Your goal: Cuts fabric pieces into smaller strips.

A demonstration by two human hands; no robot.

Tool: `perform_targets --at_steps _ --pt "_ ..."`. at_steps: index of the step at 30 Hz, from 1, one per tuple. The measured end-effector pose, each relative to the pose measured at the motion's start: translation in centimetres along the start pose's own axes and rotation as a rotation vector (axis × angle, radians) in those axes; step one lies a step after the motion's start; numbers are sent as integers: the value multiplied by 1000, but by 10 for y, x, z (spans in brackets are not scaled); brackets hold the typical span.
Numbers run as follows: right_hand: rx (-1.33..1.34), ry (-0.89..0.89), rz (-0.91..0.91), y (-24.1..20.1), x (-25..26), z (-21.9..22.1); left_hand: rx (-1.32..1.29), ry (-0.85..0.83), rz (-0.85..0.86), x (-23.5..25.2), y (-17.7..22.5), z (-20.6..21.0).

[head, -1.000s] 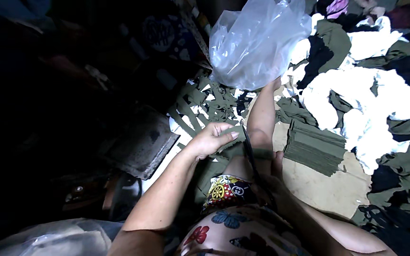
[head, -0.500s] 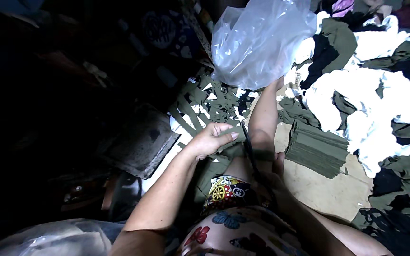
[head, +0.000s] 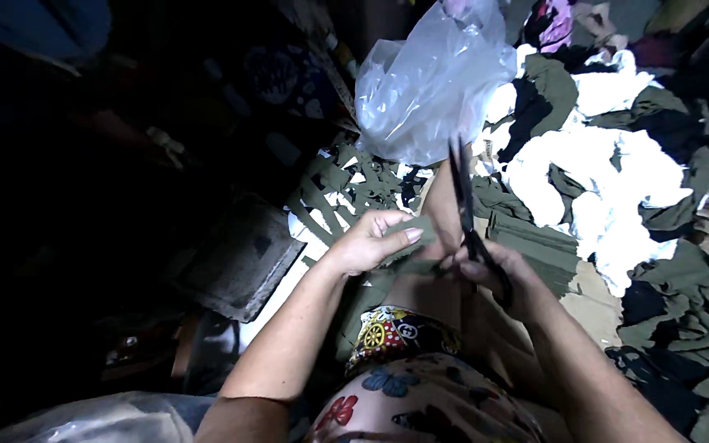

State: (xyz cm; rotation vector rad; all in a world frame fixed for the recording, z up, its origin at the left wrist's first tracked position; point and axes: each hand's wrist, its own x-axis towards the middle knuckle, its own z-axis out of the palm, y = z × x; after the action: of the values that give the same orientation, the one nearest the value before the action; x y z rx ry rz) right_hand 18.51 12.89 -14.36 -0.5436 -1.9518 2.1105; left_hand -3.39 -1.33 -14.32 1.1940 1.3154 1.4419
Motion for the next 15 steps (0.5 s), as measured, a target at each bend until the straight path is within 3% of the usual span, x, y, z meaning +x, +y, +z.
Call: perform_targets --at_steps 6,15 --pt "-81 235 -240 -59 7 -8 139 -61 227 33 27 48" --pt "-377 363 -316 -118 -26 -42 246 -31 410 80 56 88"
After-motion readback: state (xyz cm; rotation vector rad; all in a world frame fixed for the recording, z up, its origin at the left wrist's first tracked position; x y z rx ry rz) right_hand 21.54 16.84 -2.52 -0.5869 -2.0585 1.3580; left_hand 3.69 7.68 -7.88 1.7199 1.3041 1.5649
